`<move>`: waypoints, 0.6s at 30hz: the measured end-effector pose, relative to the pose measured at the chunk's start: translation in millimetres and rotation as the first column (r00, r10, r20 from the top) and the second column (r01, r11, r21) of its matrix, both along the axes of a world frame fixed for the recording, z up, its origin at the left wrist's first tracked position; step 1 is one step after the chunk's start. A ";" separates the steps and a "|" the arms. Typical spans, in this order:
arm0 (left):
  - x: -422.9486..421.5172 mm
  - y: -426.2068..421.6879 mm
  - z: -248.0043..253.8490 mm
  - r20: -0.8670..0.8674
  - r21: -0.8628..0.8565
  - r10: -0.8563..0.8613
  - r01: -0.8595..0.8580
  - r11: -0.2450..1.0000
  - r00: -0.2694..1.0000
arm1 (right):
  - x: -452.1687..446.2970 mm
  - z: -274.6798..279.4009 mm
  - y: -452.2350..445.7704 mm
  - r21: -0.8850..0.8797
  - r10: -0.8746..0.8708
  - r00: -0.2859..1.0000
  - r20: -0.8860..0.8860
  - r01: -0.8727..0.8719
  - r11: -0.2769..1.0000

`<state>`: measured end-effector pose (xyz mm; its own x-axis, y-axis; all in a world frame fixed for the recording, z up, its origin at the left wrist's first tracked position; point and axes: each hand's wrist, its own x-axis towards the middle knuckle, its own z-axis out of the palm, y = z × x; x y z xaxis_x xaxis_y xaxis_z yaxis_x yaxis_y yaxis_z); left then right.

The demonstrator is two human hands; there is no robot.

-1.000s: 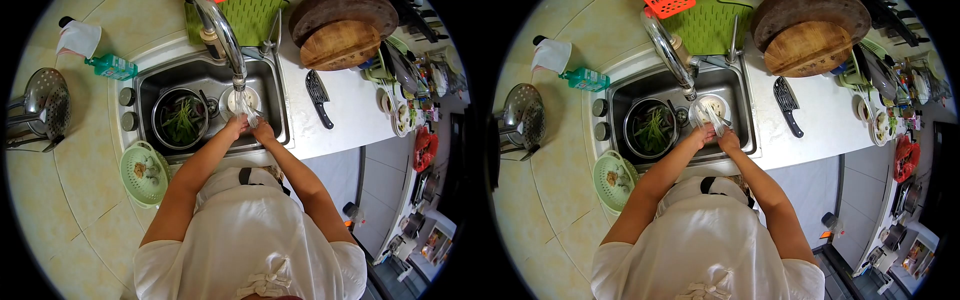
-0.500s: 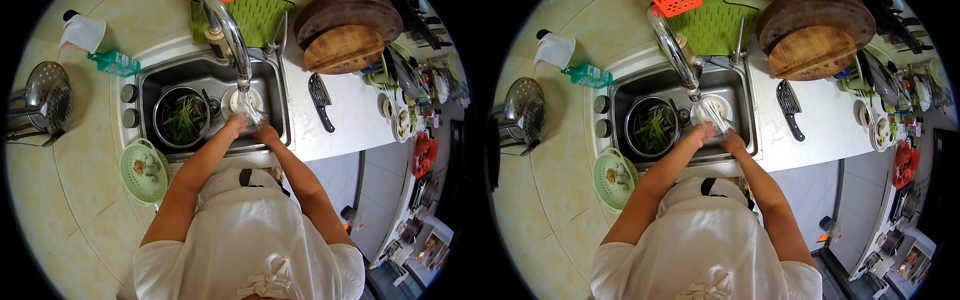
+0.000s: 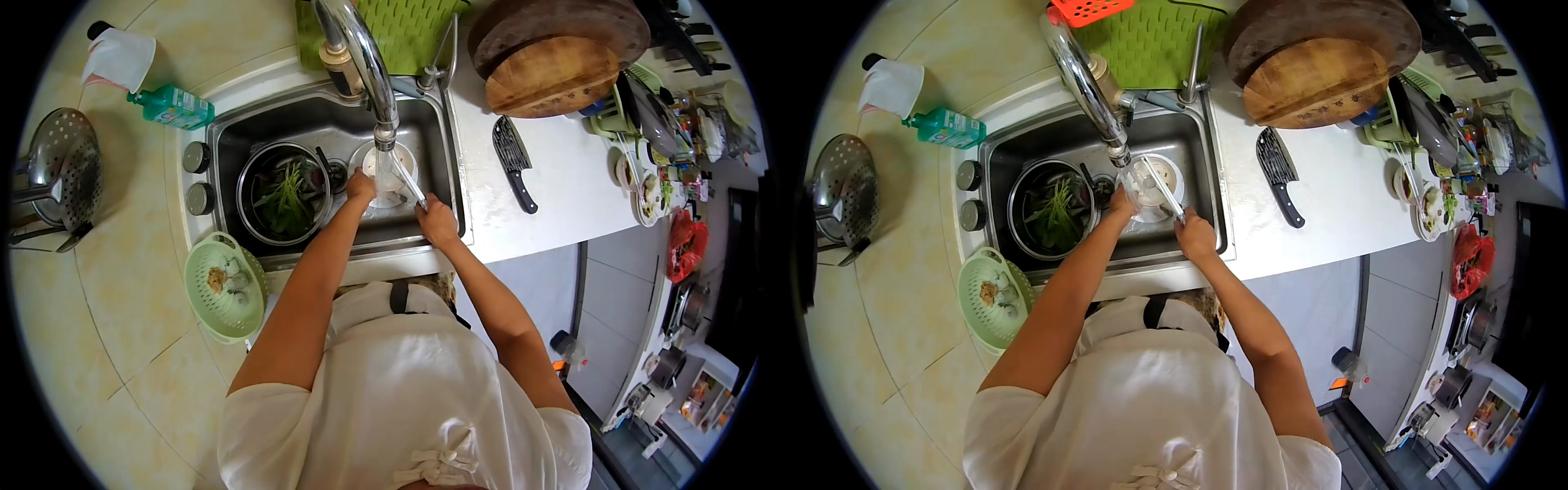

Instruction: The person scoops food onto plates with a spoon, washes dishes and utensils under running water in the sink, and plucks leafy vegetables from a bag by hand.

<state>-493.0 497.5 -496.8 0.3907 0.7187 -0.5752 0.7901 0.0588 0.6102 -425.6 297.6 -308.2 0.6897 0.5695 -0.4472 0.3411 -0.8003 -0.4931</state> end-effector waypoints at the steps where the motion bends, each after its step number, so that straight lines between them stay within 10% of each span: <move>1: 3.3 -1.0 11.9 -0.053 0.080 -0.057 0.061 0.995 0.997 | 1.8 2.2 -0.4 0.005 -0.021 1.000 0.007 0.021 1.000; 6: 2.8 -7.9 70.1 -0.181 0.328 -0.138 0.193 0.925 0.974 | 10.7 -7.0 -10.1 0.077 -0.103 0.990 0.100 0.096 0.992; 18: -75.4 -5.1 137.6 0.098 -0.169 0.066 -0.049 0.984 0.993 | 35.0 -53.3 27.9 0.013 -0.005 0.996 0.088 0.004 1.000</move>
<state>-568.4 492.3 -359.2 0.4152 0.6396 -0.6469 0.7159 0.2091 0.6662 -390.6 325.4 -361.5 0.7287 0.5716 -0.3771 0.3801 -0.7957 -0.4716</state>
